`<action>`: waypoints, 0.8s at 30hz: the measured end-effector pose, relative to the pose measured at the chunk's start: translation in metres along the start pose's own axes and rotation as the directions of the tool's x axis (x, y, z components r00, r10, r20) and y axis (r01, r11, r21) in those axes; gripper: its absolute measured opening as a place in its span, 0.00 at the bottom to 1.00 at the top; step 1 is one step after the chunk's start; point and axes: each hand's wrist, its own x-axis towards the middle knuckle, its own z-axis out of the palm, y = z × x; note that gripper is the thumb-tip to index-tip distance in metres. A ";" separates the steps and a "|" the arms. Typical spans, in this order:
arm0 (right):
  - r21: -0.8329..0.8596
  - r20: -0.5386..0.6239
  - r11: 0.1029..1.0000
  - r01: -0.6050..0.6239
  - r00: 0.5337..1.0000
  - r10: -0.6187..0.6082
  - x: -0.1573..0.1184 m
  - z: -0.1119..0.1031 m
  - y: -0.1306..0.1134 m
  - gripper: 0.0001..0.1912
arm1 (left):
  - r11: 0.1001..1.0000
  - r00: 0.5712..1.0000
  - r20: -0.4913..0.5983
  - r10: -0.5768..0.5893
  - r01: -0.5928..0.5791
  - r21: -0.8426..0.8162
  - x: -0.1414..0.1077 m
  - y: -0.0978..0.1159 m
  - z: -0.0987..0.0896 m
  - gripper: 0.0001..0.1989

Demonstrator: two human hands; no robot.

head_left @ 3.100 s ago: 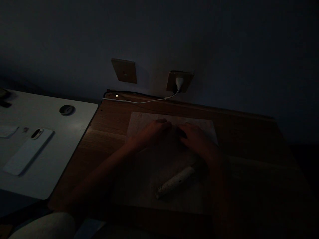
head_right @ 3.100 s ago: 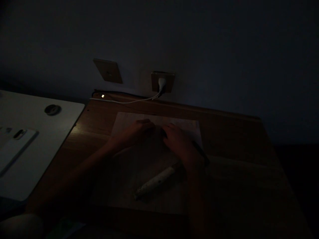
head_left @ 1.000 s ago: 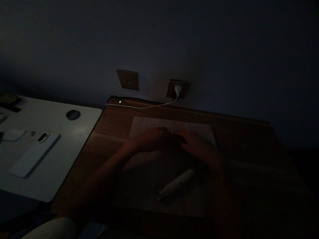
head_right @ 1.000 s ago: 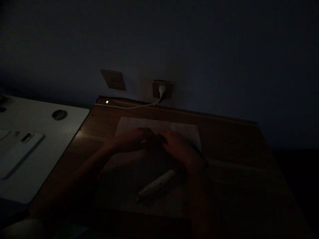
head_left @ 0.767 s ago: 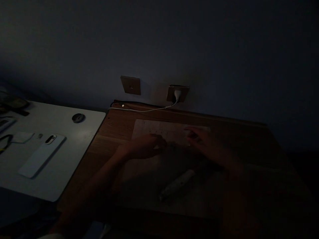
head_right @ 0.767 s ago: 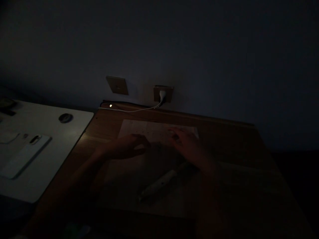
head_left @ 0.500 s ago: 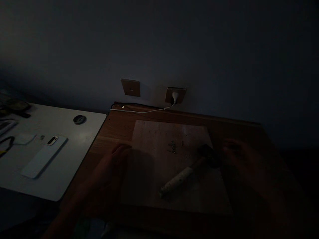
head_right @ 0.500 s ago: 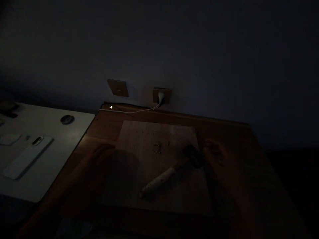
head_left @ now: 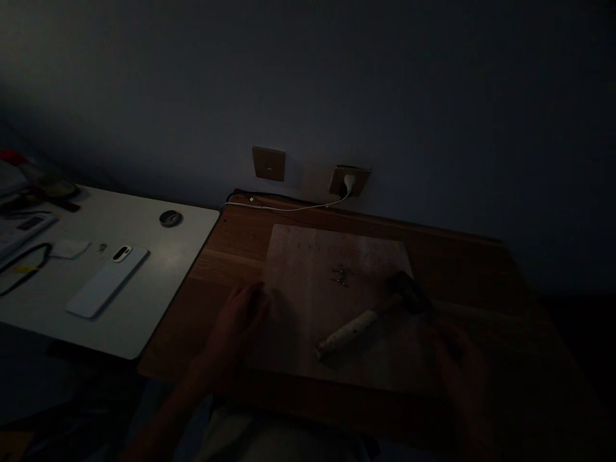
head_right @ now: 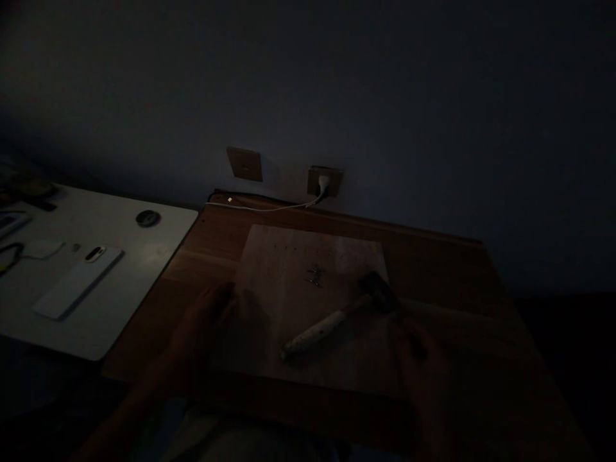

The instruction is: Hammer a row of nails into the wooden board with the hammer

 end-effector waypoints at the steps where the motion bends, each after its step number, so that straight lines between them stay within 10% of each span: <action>1: 0.014 0.011 1.000 -0.006 1.000 0.006 0.000 -0.001 -0.001 0.27 | 1.000 1.000 -0.026 -0.013 0.012 -0.020 0.000 0.002 0.002 0.21; 9: 0.286 0.137 0.947 -0.147 0.984 0.112 -0.030 0.011 -0.011 0.20 | 0.931 0.946 -0.158 -0.283 0.232 -0.281 0.002 -0.001 -0.021 0.21; 19: 0.375 0.520 0.912 -0.164 0.852 -0.061 -0.098 0.090 -0.062 0.25 | 0.870 0.755 -0.447 -0.480 0.477 -0.128 0.017 -0.057 -0.116 0.14; 24: 0.397 0.564 0.908 -0.131 0.816 -0.129 -0.109 0.122 -0.071 0.25 | 0.819 0.705 -0.479 -0.523 0.572 -0.052 0.017 -0.080 -0.135 0.13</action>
